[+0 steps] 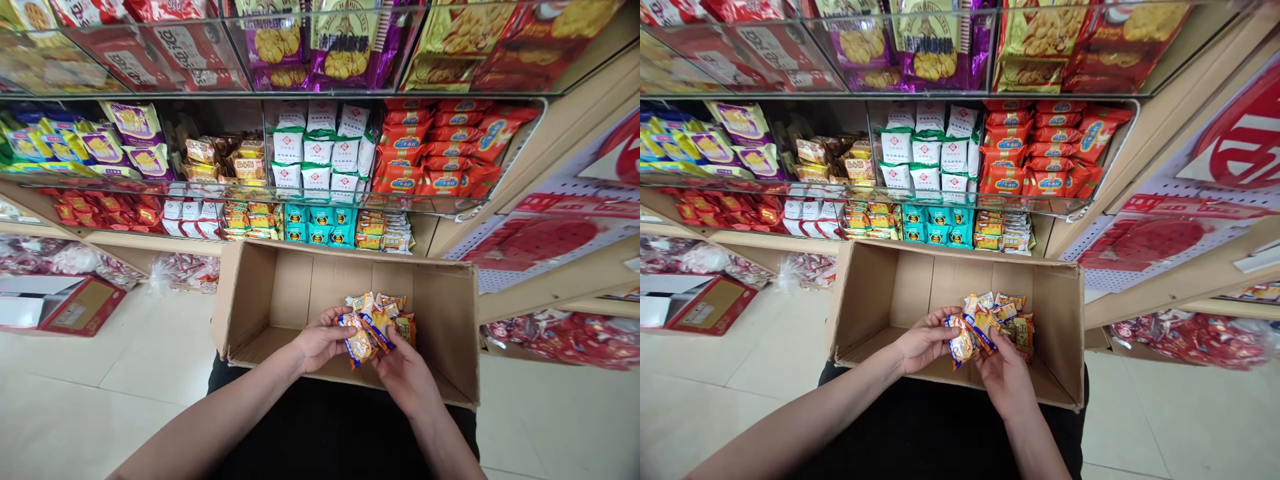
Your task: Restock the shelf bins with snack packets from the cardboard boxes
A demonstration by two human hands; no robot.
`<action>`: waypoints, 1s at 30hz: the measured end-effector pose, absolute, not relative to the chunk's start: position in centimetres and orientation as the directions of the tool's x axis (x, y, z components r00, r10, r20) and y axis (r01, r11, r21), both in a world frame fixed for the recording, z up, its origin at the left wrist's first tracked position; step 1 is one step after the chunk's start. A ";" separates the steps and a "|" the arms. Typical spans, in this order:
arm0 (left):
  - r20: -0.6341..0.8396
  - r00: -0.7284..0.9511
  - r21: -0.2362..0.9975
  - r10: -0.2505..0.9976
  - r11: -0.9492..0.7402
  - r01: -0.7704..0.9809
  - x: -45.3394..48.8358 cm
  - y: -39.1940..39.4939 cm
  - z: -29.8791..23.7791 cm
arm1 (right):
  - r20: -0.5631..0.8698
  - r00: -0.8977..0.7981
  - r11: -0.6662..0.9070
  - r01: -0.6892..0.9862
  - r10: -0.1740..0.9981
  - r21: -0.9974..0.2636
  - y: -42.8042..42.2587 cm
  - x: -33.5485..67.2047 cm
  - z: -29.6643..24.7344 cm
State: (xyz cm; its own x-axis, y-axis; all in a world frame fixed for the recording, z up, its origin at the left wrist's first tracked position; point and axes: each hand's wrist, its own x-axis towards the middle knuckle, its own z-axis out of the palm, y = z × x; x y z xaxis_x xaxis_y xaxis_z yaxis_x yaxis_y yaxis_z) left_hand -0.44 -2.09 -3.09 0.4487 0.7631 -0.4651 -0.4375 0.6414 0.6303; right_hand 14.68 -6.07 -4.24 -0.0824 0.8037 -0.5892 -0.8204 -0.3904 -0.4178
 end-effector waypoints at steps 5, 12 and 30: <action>-0.451 0.275 0.837 0.849 0.509 -0.201 -0.7 -1.6 -3.6 | -0.448 0.171 -0.262 -0.612 0.878 -0.747 -6.1 15.4 -5.1; -0.388 0.303 0.867 0.871 0.456 -0.200 -0.6 -1.5 -3.3 | -0.347 0.229 -0.218 -0.447 0.909 -0.867 -6.2 14.4 -5.5; 0.045 0.196 0.976 0.980 -0.085 0.199 -1.1 2.2 -0.3 | -0.019 0.114 -0.032 0.111 0.993 -0.993 -2.8 17.2 -1.0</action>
